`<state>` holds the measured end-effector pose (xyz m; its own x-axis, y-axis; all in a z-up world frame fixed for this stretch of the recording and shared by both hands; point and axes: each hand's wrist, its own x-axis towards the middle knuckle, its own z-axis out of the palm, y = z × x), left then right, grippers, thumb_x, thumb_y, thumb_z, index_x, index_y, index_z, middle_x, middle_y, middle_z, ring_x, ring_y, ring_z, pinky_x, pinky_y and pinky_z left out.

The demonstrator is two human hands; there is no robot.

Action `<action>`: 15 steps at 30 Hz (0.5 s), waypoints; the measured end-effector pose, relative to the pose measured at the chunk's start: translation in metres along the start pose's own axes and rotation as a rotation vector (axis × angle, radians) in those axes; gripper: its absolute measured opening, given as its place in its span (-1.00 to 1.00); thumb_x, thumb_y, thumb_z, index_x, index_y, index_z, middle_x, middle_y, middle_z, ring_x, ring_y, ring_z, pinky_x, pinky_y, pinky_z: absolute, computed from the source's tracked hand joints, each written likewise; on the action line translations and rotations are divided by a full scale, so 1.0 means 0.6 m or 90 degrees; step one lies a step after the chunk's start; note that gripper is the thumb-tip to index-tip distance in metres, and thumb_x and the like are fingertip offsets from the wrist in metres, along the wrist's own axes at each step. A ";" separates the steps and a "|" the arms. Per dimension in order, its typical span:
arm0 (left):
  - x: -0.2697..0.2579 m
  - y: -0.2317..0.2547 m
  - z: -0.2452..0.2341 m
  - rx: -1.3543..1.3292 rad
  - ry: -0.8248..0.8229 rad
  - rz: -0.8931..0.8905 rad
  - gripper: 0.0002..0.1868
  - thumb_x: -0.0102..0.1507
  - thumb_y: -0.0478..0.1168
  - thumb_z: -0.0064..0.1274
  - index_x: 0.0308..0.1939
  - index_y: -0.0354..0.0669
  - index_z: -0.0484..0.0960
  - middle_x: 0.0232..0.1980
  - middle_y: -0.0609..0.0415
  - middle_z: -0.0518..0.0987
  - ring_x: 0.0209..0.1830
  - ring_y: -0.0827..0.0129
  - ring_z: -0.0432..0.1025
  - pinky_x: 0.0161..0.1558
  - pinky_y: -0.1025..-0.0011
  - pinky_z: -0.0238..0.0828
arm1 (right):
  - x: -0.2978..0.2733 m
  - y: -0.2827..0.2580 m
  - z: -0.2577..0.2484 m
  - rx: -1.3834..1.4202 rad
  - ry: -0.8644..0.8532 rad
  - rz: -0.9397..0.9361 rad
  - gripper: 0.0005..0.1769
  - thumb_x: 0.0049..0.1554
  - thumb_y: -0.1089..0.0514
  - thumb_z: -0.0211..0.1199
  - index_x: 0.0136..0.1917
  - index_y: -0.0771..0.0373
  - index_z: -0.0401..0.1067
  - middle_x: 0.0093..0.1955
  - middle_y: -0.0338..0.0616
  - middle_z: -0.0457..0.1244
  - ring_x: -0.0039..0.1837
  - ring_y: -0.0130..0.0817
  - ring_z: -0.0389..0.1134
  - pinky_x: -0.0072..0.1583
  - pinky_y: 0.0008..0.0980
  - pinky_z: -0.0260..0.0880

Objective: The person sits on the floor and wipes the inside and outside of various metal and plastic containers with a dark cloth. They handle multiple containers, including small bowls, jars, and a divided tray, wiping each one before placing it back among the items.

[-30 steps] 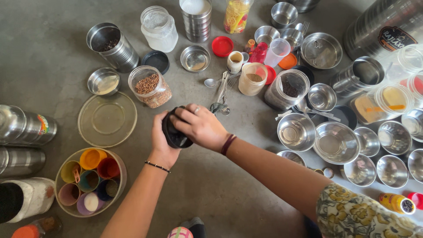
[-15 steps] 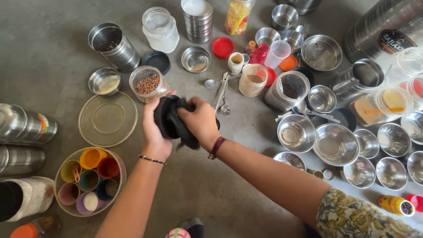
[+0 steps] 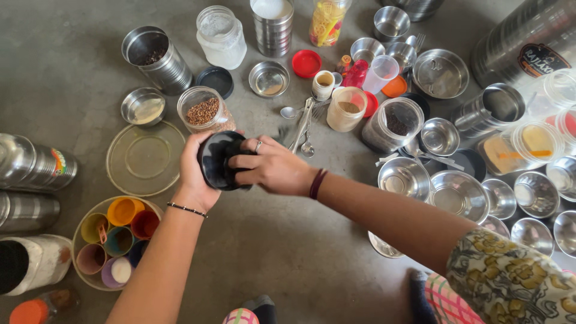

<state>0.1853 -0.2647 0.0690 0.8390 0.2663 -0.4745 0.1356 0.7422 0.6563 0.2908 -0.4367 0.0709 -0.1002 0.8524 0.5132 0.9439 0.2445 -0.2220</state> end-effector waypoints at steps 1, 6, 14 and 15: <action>0.003 -0.004 -0.001 0.001 0.022 -0.008 -0.50 0.31 0.10 -0.17 0.01 -0.20 0.63 -0.01 0.05 0.67 -0.06 0.27 0.56 0.04 0.28 0.50 | -0.001 0.006 -0.007 -0.056 0.017 -0.040 -0.71 -0.06 0.22 0.31 -0.02 0.04 0.52 0.31 -0.27 0.27 0.33 -0.15 0.27 0.30 -0.13 0.27; 0.013 -0.029 -0.004 0.017 0.093 -0.114 -0.57 0.25 0.18 -0.14 -0.19 -0.03 0.62 -0.22 0.12 0.64 -0.25 0.29 0.54 -0.16 0.20 0.53 | 0.001 0.018 -0.013 -0.197 0.072 -0.151 -0.64 -0.05 0.08 0.31 0.05 0.10 0.43 0.33 -0.21 0.23 0.37 -0.16 0.24 0.34 -0.14 0.33; 0.009 -0.044 0.005 0.074 0.100 0.056 -0.55 0.30 0.10 -0.15 -0.05 -0.11 0.67 -0.11 0.16 0.67 -0.12 0.42 0.55 -0.03 0.42 0.46 | -0.021 -0.009 0.060 -0.039 0.132 0.191 -0.50 -0.06 0.23 0.32 0.18 0.18 0.38 0.24 -0.12 0.27 0.21 -0.09 0.29 0.23 -0.14 0.33; 0.005 -0.042 0.005 0.101 0.088 0.068 -0.51 0.28 0.10 -0.18 -0.04 -0.15 0.69 -0.11 0.14 0.69 -0.12 0.43 0.56 -0.03 0.45 0.46 | -0.020 -0.024 0.075 -0.003 0.145 0.267 -0.52 -0.05 0.26 0.30 0.18 0.18 0.37 0.22 -0.12 0.28 0.19 -0.08 0.30 0.25 -0.14 0.34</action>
<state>0.1862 -0.2847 0.0529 0.7744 0.4284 -0.4656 0.1393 0.6024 0.7859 0.2643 -0.4297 0.0305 0.3602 0.7544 0.5487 0.8897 -0.1010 -0.4452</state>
